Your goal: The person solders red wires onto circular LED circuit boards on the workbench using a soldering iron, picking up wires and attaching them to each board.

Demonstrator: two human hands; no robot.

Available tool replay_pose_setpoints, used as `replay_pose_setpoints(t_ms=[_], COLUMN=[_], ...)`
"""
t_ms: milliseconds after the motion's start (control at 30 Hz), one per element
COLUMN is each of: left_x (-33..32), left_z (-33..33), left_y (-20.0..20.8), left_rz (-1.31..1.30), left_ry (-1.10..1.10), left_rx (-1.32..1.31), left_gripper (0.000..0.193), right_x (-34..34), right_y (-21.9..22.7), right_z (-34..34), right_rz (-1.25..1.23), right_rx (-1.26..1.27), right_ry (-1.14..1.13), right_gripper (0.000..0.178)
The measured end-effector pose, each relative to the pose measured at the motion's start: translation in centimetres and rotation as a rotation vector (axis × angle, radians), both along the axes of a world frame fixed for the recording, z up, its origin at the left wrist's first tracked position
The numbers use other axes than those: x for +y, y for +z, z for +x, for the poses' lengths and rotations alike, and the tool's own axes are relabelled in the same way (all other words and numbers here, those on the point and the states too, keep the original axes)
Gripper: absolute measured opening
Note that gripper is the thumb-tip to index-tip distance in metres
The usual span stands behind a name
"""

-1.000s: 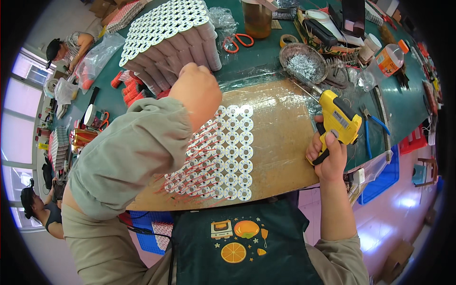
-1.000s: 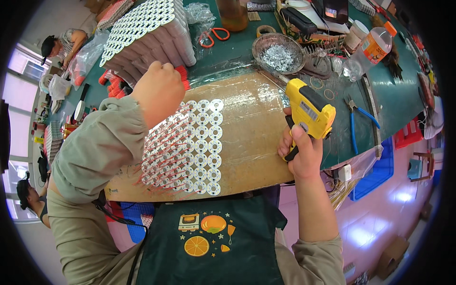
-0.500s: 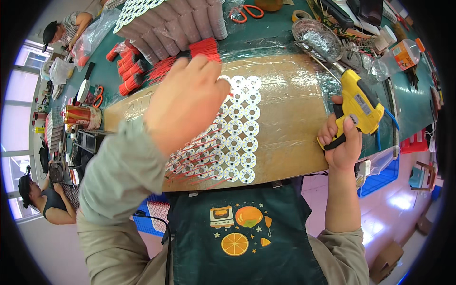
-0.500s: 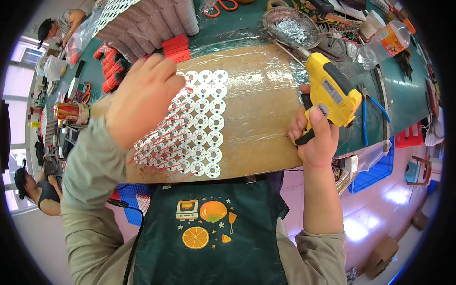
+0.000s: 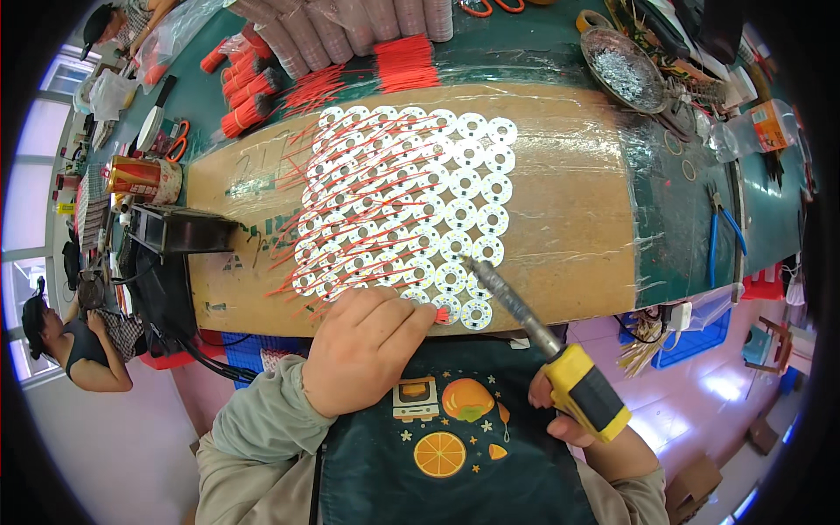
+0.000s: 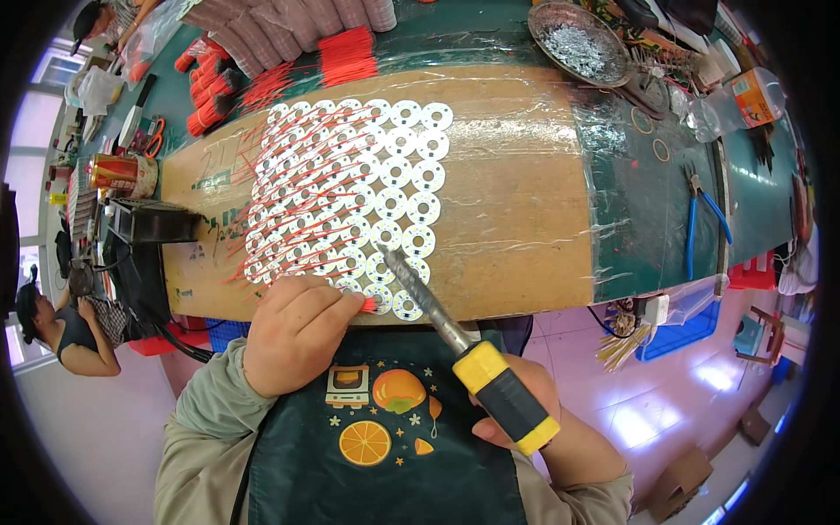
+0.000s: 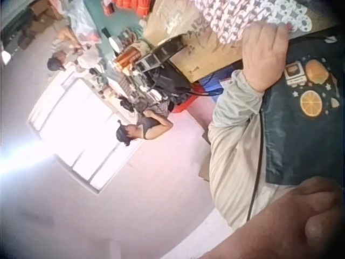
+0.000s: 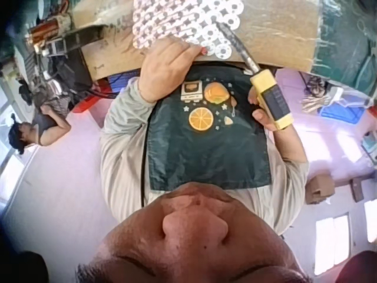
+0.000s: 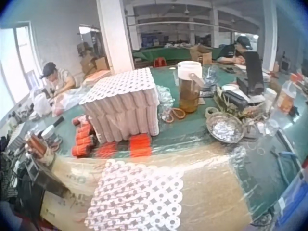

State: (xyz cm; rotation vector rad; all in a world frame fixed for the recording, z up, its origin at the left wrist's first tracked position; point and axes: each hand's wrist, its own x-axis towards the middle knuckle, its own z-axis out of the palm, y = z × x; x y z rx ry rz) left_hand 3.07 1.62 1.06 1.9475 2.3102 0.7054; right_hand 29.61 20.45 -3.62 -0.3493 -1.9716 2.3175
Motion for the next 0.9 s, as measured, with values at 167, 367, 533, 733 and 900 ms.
replay_pose_setpoints(t_ms=[167,367,533,733,900], left_x=[0.2,0.1,-0.2,-0.2,-0.3], left_z=[0.0,-0.2,-0.3,-0.3,-0.2], left_y=[-0.2,-0.5,-0.5,-0.4,-0.4], left_rz=[0.049,0.027,-0.025,-0.033,-0.042], left_ry=[0.011,-0.012,-0.038,-0.046,-0.045], left_rx=[0.001,-0.042,-0.020,-0.015,-0.020], left_gripper=[0.033,0.033,0.030,0.031,0.031], right_x=[-0.9,-1.1,-1.2,-1.4,-1.5], right_y=[0.0,-0.4,0.7,1.0,0.0], right_z=[0.7,1.4,0.9,0.4,1.1], right_rz=[0.031,0.151,0.245,0.322,0.286], right_rx=[0.003,0.054,0.024,-0.021,0.011], right_ry=[-0.075,-0.079,-0.092,-0.084,-0.067], right_gripper=[0.044,0.037,0.039,0.036,0.035])
